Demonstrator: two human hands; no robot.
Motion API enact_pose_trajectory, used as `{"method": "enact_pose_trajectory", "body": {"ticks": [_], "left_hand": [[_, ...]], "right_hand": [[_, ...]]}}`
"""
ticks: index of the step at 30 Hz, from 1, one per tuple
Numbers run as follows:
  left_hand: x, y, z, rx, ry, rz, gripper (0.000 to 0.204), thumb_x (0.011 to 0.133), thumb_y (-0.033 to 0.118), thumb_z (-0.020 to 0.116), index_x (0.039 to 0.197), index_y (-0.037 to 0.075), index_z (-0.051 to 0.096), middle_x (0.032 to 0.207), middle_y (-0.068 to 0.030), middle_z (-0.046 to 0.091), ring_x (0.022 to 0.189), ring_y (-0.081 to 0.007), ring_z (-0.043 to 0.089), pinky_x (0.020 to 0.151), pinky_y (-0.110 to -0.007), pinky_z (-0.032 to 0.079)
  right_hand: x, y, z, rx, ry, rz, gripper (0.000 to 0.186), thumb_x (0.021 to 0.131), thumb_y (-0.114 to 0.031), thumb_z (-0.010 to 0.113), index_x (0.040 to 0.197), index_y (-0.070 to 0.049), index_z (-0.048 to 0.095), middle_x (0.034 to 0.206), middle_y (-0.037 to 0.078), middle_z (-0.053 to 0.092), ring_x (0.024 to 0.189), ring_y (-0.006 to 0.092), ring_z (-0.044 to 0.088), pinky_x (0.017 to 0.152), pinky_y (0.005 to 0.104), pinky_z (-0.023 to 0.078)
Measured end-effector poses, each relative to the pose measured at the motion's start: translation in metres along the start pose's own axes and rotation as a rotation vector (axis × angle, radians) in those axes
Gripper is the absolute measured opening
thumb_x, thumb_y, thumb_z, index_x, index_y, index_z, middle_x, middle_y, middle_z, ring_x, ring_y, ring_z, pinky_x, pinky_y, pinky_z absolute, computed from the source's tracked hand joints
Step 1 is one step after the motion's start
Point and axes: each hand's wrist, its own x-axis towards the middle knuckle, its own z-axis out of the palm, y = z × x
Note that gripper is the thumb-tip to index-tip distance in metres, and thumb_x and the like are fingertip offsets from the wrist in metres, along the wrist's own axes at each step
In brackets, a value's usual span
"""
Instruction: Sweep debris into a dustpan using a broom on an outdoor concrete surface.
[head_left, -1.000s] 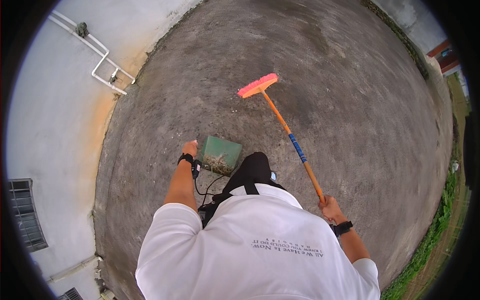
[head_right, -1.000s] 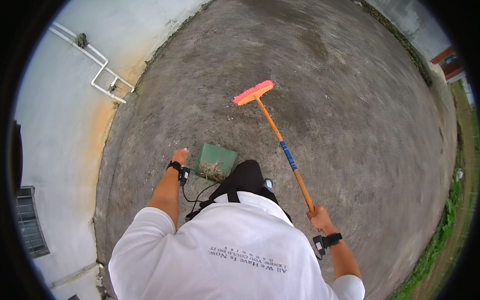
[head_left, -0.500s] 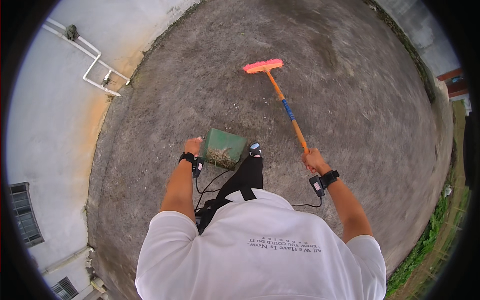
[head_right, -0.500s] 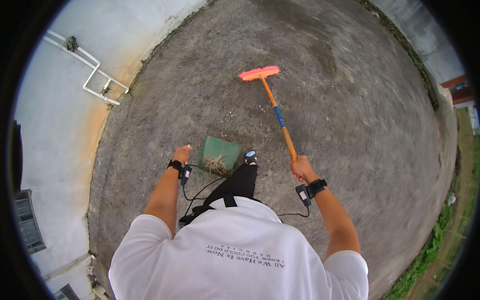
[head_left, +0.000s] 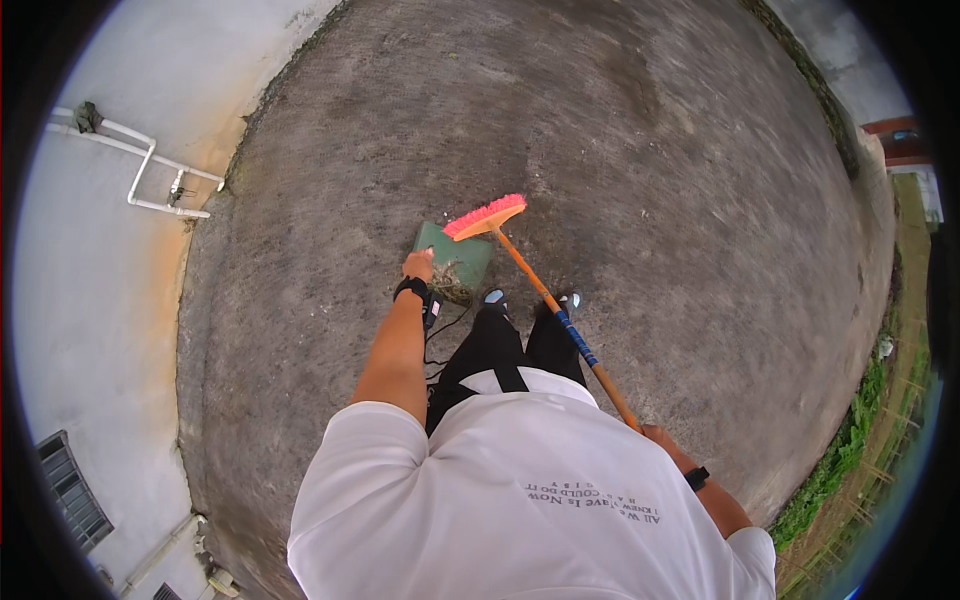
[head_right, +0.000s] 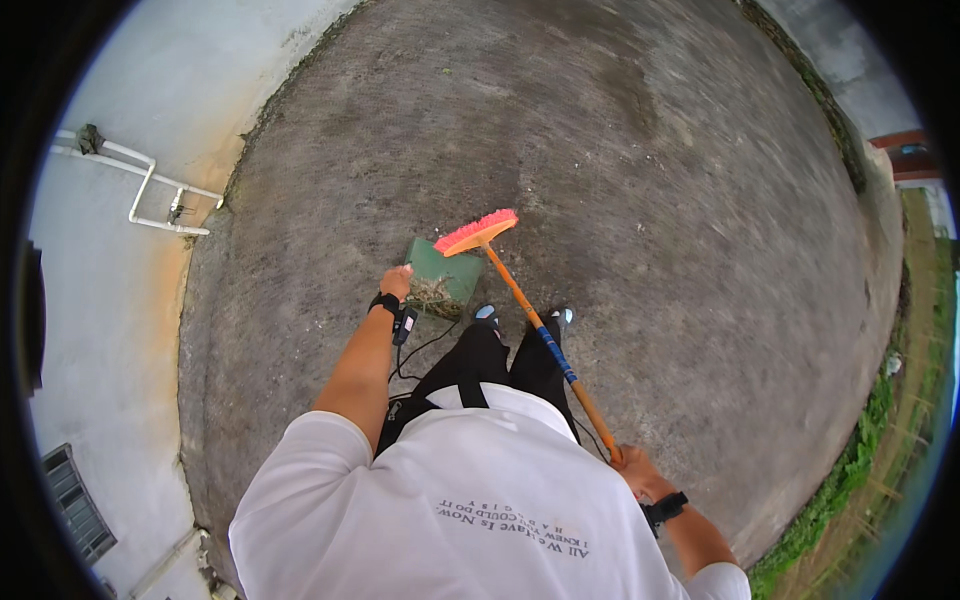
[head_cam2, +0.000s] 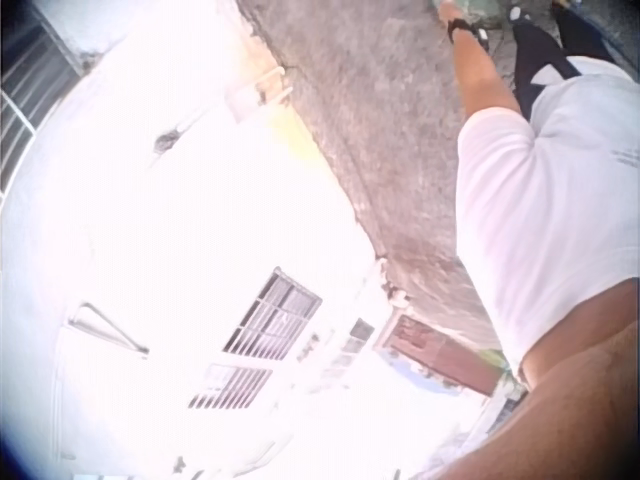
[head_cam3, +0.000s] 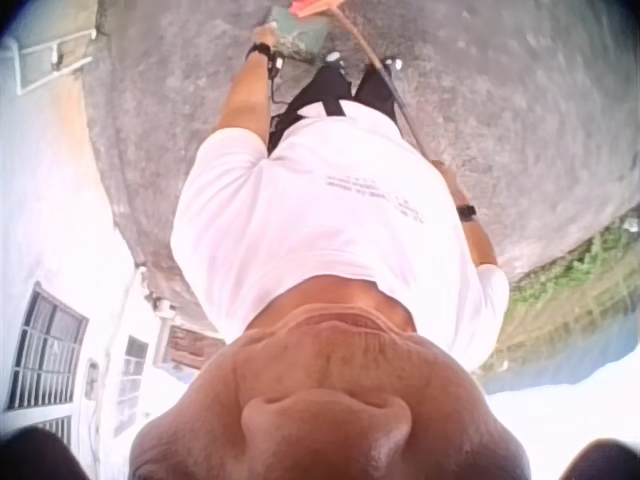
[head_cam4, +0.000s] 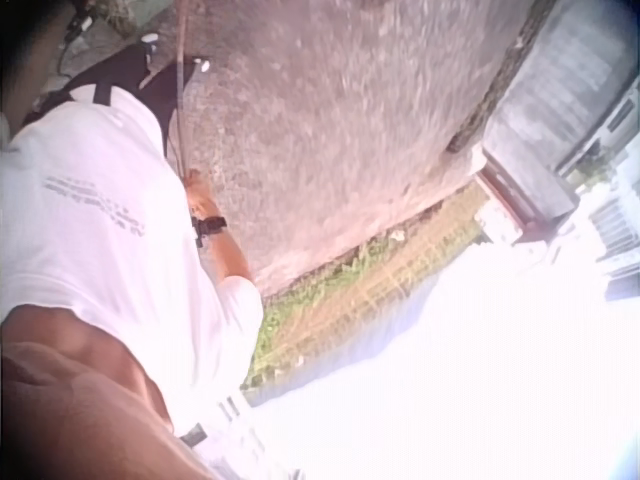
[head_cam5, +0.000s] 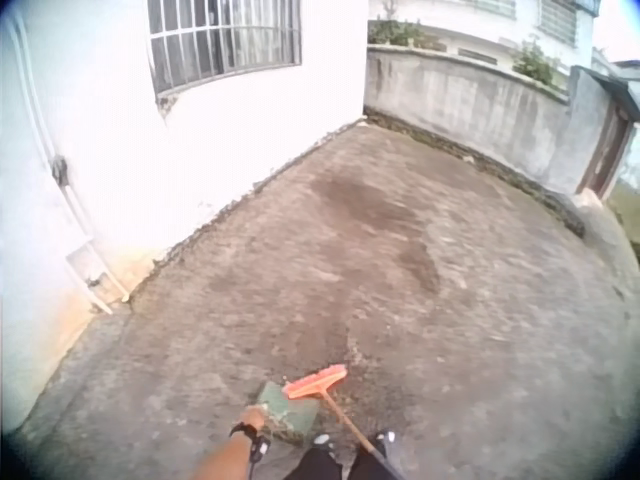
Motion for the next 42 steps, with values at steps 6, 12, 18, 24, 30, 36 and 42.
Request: {"method": "enact_pose_trajectory", "body": {"ticks": [6,12,18,24,30,36,42], "left_hand": [[0.02,0.003,0.021,0.067,-0.119,-0.177,0.022,0.079,0.026,0.04,0.085,0.011,0.056,0.074,-0.0101,0.056,0.052,-0.0213,0.053,0.047,-0.032,0.042],[0.02,0.008,0.026,0.182,-0.252,-0.211,0.038,0.079,0.039,0.038,0.095,0.007,0.053,0.103,-0.011,0.049,0.091,-0.0283,0.047,0.076,-0.036,0.039],[0.003,0.07,0.003,0.145,-0.366,-0.289,0.04,0.08,0.038,0.037,0.103,0.007,0.048,0.106,-0.0131,0.046,0.096,-0.029,0.043,0.075,-0.037,0.039],[0.002,0.086,0.0,0.309,-0.421,-0.146,0.035,0.081,0.034,0.037,0.099,0.007,0.051,0.104,-0.0113,0.047,0.093,-0.0291,0.046,0.074,-0.037,0.041],[0.019,0.07,0.037,0.259,-0.28,0.02,0.02,0.079,0.024,0.045,0.091,0.012,0.055,0.067,-0.0091,0.053,0.052,-0.021,0.046,0.047,-0.032,0.039],[0.03,0.066,0.014,-0.006,-0.322,-0.184,0.022,0.079,0.023,0.041,0.093,0.011,0.053,0.05,-0.0082,0.047,0.031,-0.0161,0.037,0.029,-0.03,0.031],[0.017,0.158,-0.012,-0.168,-0.347,-0.301,0.026,0.078,0.028,0.041,0.091,0.01,0.054,0.047,-0.0061,0.045,0.03,-0.0144,0.038,0.029,-0.028,0.03]], "right_hand": [[-0.049,-0.013,-0.017,0.205,0.039,0.022,0.02,0.066,-0.017,0.054,0.068,0.001,0.048,0.055,0.014,0.049,0.052,0.0207,0.05,0.047,0.0319,0.039],[0.016,0.025,-0.002,0.434,0.18,0.059,0.014,0.069,-0.013,0.048,0.062,-0.001,0.044,0.047,0.007,0.045,0.037,0.0149,0.044,0.033,0.0265,0.034],[0.098,-0.005,-0.051,0.583,0.178,0.088,0.012,0.068,-0.009,0.045,0.059,-0.001,0.042,0.043,0.006,0.043,0.03,0.0134,0.041,0.026,0.0254,0.032],[0.078,0.01,-0.034,0.241,0.109,0.185,0.011,0.068,-0.007,0.046,0.065,0.003,0.045,0.044,0.011,0.046,0.035,0.0189,0.049,0.03,0.0292,0.037],[-0.015,0.058,0.016,0.209,0.011,0.094,0.018,0.067,-0.015,0.052,0.066,0.002,0.048,0.055,0.016,0.051,0.044,0.0199,0.05,0.04,0.0304,0.039],[-0.039,0.084,0.043,0.596,0.079,0.13,0.028,0.065,-0.024,0.057,0.07,0.002,0.052,0.061,0.017,0.053,0.057,0.0191,0.051,0.052,0.0312,0.039],[-0.026,0.109,0.042,0.925,0.21,0.186,0.019,0.068,-0.018,0.052,0.069,0.001,0.05,0.055,0.007,0.05,0.045,0.0129,0.046,0.041,0.0269,0.036]]}}
